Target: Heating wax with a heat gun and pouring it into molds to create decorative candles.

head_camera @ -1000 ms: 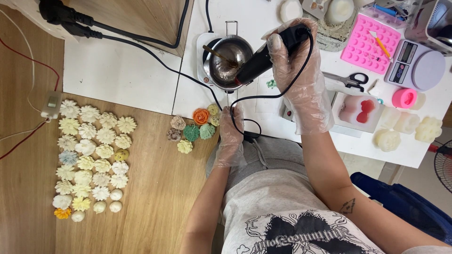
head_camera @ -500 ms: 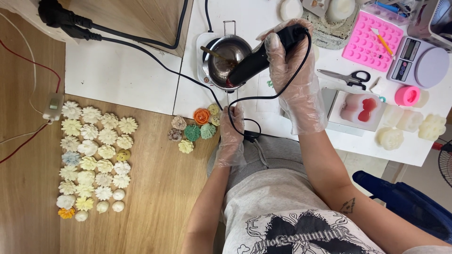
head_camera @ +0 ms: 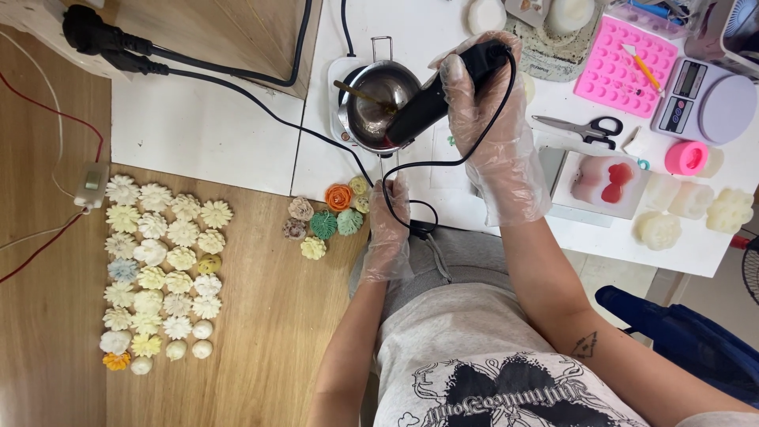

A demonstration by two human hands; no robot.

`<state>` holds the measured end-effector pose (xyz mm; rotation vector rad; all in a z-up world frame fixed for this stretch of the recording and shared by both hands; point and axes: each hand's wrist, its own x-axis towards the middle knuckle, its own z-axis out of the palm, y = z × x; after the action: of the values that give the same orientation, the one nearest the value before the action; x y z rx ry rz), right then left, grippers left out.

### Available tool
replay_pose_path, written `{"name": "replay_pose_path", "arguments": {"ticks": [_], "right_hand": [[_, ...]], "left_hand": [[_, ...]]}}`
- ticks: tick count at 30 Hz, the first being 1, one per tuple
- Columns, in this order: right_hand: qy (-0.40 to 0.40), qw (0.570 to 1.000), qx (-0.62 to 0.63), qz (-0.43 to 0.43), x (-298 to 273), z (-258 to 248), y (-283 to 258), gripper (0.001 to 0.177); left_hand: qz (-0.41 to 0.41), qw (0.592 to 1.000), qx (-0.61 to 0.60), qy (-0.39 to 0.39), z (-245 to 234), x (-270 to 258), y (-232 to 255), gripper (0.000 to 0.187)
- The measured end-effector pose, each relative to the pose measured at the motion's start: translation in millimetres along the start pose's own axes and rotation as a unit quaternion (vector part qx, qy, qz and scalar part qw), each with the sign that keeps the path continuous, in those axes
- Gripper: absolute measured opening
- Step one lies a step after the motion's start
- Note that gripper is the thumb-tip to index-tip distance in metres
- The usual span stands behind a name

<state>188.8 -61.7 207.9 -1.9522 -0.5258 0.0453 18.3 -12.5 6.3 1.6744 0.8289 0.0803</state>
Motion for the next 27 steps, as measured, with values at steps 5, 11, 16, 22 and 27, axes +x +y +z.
{"name": "replay_pose_path", "arguments": {"ticks": [5, 11, 16, 22, 27], "right_hand": [[0.024, 1.0, 0.003, -0.002, 3.0, 2.0, 2.3, 0.039], [0.001, 1.0, 0.007, 0.005, -0.3, 8.2, -11.0, 0.037], [0.004, 0.996, -0.093, 0.005, 0.9, -5.6, -15.6, 0.037], [0.013, 0.994, -0.096, -0.044, -1.2, -13.8, -24.8, 0.032], [0.01, 0.999, -0.03, -0.031, -4.6, -4.4, -15.9, 0.033]], "left_hand": [[-0.029, 0.999, 0.007, -0.012, -8.7, -1.8, 19.8, 0.029], [0.038, 0.999, 0.01, 0.01, -3.9, -1.4, 5.5, 0.026], [0.026, 1.0, 0.018, -0.003, -9.8, -2.8, 12.8, 0.026], [0.035, 0.999, 0.029, -0.011, -7.9, -2.9, 6.6, 0.027], [0.027, 0.999, 0.027, -0.001, 6.8, 2.2, -17.2, 0.025]]}}
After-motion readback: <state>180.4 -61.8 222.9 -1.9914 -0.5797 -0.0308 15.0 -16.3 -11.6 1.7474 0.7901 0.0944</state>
